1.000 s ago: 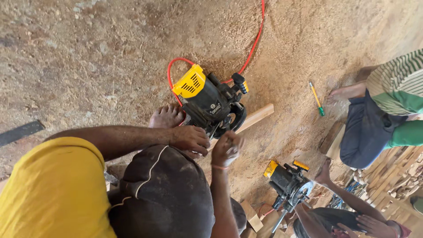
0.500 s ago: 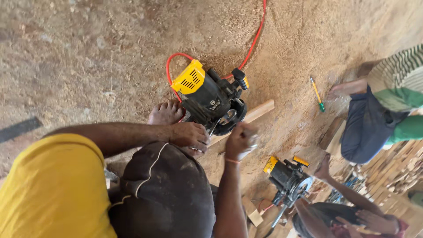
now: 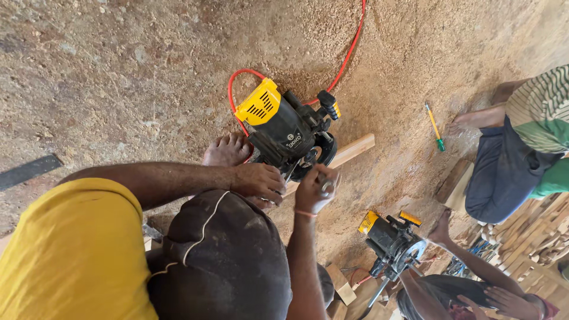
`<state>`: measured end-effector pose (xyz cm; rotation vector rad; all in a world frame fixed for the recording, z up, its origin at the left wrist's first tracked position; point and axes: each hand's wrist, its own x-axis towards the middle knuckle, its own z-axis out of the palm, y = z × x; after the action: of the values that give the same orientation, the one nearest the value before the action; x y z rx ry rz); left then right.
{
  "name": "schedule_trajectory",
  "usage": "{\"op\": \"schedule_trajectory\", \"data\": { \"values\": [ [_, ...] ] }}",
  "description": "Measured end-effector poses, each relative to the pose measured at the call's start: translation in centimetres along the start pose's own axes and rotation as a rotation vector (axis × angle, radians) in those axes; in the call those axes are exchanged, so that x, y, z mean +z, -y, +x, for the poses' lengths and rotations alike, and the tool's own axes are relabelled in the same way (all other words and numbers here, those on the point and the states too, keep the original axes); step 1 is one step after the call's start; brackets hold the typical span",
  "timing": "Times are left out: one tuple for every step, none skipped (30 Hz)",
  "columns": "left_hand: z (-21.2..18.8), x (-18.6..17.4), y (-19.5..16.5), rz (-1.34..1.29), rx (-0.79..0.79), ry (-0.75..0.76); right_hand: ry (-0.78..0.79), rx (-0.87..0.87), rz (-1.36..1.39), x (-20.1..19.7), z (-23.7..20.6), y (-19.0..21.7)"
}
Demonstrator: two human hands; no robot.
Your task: The person sits on the floor of a woodworking workshop and adjusts a power router, using a wrench to loosen and tighten components on the tool while handling wooden sticks and offcuts around them. They reposition the router and continue working on its base throughout the clip.
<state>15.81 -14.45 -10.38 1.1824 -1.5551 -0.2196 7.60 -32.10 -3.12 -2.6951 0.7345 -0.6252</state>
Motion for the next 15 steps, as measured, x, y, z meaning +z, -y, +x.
{"op": "schedule_trajectory", "data": {
  "values": [
    [-0.1, 0.2, 0.0, -0.007, 0.003, 0.012, 0.021, -0.047, -0.009, 0.4, 1.2, -1.2],
    [-0.2, 0.4, 0.0, -0.015, 0.001, 0.021, 0.124, 0.080, -0.075, 0.7, 2.8, -2.4],
    [-0.2, 0.5, -0.1, -0.025, -0.003, 0.029, 0.231, 0.206, -0.142, 1.0, 4.6, -3.6],
    [-0.2, 0.5, 0.0, -0.032, -0.004, 0.030, 0.368, 0.280, -0.143, 1.7, 7.7, -4.7],
    [-0.2, 0.5, 0.0, -0.038, 0.000, 0.029, 0.502, 0.352, -0.145, 1.9, 10.2, -5.5],
    [-0.1, 0.3, 0.1, -0.044, 0.007, 0.028, 0.475, 0.188, -0.133, 1.7, 11.2, -5.7],
    [0.1, 0.2, 0.2, -0.041, 0.026, 0.051, 0.443, 0.021, -0.118, 1.4, 12.1, -5.7],
    [0.2, 0.1, 0.5, -0.027, 0.043, 0.073, 0.407, -0.154, -0.099, 1.3, 12.7, -5.4],
    [0.3, -0.1, 0.7, -0.009, 0.053, 0.088, 0.291, -0.100, 0.011, 1.0, 12.7, -4.9],
    [0.3, -0.1, 0.8, -0.017, 0.036, 0.120, 0.195, -0.048, 0.121, 0.3, 11.7, -4.2],
    [0.4, -0.1, 1.0, -0.049, 0.008, 0.147, 0.119, 0.021, 0.221, -0.5, 10.2, -3.4],
    [0.3, 0.0, 0.9, -0.103, -0.014, 0.180, 0.120, 0.067, 0.186, -1.3, 8.5, -2.6],
    [0.3, 0.2, 0.6, -0.092, -0.015, 0.113, 0.103, 0.115, 0.151, -2.2, 6.8, -1.9],
    [0.1, 0.1, 0.6, -0.055, -0.003, 0.061, 0.058, 0.154, 0.133, -2.0, 5.7, -1.2],
    [-0.1, 0.1, 0.4, -0.012, 0.017, 0.012, 0.021, 0.104, 0.076, -1.8, 4.7, -0.5]
  ]
}}
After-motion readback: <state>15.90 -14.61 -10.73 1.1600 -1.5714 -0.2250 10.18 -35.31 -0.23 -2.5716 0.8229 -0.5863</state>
